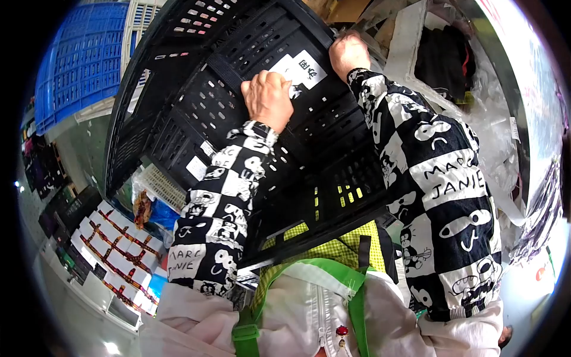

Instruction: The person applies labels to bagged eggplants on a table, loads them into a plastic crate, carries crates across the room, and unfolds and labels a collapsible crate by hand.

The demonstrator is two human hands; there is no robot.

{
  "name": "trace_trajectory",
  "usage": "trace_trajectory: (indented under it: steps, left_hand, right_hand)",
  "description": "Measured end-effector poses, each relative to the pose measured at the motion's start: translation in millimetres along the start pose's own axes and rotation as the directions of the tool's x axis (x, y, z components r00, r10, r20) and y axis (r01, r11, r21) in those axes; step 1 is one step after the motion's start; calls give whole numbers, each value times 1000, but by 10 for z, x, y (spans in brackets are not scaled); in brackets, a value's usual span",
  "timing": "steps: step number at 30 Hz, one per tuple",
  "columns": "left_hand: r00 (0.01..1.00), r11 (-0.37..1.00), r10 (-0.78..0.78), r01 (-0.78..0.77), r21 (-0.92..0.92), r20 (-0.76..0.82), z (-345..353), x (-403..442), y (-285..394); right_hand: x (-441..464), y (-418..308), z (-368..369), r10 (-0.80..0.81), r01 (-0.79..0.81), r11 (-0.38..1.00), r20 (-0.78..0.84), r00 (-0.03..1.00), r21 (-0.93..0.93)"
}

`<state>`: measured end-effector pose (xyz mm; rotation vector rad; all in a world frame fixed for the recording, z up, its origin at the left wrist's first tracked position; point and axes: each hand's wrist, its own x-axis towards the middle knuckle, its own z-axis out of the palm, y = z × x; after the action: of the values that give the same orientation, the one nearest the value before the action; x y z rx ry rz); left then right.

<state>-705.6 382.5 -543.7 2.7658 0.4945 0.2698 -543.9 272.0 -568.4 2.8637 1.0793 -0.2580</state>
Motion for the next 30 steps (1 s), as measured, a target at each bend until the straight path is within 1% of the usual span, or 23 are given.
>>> trace_trajectory:
  steps: [3, 4, 7, 8, 10, 11, 12, 14, 15, 16, 17, 18, 19, 20, 21, 22, 23, 24, 25, 26, 27, 28, 30]
  left_hand:
    - [991, 970, 121, -105, -218, 60, -114, 14, -148]
    - [990, 970, 124, -108, -216, 61, -131, 4, -170]
    - [1000, 858, 0, -15, -514, -29, -165, -22, -217]
    - [997, 837, -73, 54, -544, -12, -199, -34, -229]
    - [986, 718, -152, 156, -678, 66, -252, -46, -249]
    - [990, 604, -140, 112, -789, 33, -245, -38, -233]
    - [989, 607, -148, 113, -786, 28, -270, -41, -241]
    - [924, 325, -334, 298, -898, 186, -337, -26, -268]
    - [930, 389, -319, 303, -870, 182, -392, -38, -377]
    - [918, 418, -374, 290, -861, 128, -440, -51, -397]
    - [911, 464, -394, 315, -828, 125, -495, -117, -500]
    - [899, 513, -418, 352, -783, 131, -573, -228, -648]
    - [874, 429, -459, 374, -822, 158, -651, -324, -775]
    - [850, 416, -498, 407, -813, 171, -736, -460, -930]
    - [801, 301, -540, 470, -830, 258, -613, -749, -1134]
    - [772, 207, -563, 479, -853, 297, -742, -908, -1236]
    - [710, 253, -632, 566, -784, 309, -957, -976, -1213]
    - [694, 336, -662, 613, -715, 284, -1072, -1149, -1322]
    - [651, 355, -708, 663, -659, 273, -1125, -1313, -1373]
    - [652, 490, -714, 725, -484, 255, -1155, -1530, -1479]
    - [684, 544, -688, 706, -453, 241, -1131, -1715, -1493]
    - [702, 582, -666, 701, -412, 254, -1048, -1935, -1518]
    - [569, 542, -697, 817, -198, 437, -1074, -2185, -1588]
  right_hand:
    - [-10, -21, -109, -35, 36, 999, 64, 997, -9]
    - [0, -20, -77, 12, -15, 998, 46, 999, 56]
    - [17, -15, -11, 96, -102, 982, 50, 994, 156]
    - [20, -19, 1, 132, -144, 972, 74, 989, 185]
    - [23, -19, 68, 124, -130, 978, 46, 991, 164]
    - [27, -24, 53, 114, -115, 983, 12, 993, 141]
    - [7, -3, 22, -1, 1, 1000, 1, 1000, -6]
    - [-23, 12, -32, 40, -37, 988, -20, 999, 149]
    - [24, 61, 201, -68, 64, 997, -107, 992, -39]
    - [111, 148, 281, -169, 173, 985, 154, 973, -12]
    - [241, 173, 781, -69, 73, 997, 151, 986, -21]
    - [142, 351, 902, -354, 319, 907, -86, 931, -275]
    - [136, 325, 838, -239, 233, 967, -49, 970, -104]
    - [66, 332, 794, -178, 192, 978, -153, 972, 80]
    - [-77, 318, 1059, -178, 175, 983, -55, 983, -53]
    - [-69, 330, 1183, -150, 145, 988, -140, 979, -48]
    - [-41, 339, 1136, -149, 135, 984, -123, 981, -115]
    - [26, 354, 1075, -143, 121, 976, -114, 983, -184]
    - [54, 377, 1031, -165, 145, 970, -90, 982, -195]
    - [71, 394, 1007, -188, 172, 964, -64, 980, -205]
    - [92, 380, 1074, -51, 41, 991, -71, 996, -129]
    - [-49, 294, 861, -206, 203, 938, 18, 978, -282]
    - [-9, 330, 1015, -142, 145, 948, 32, 989, -285]
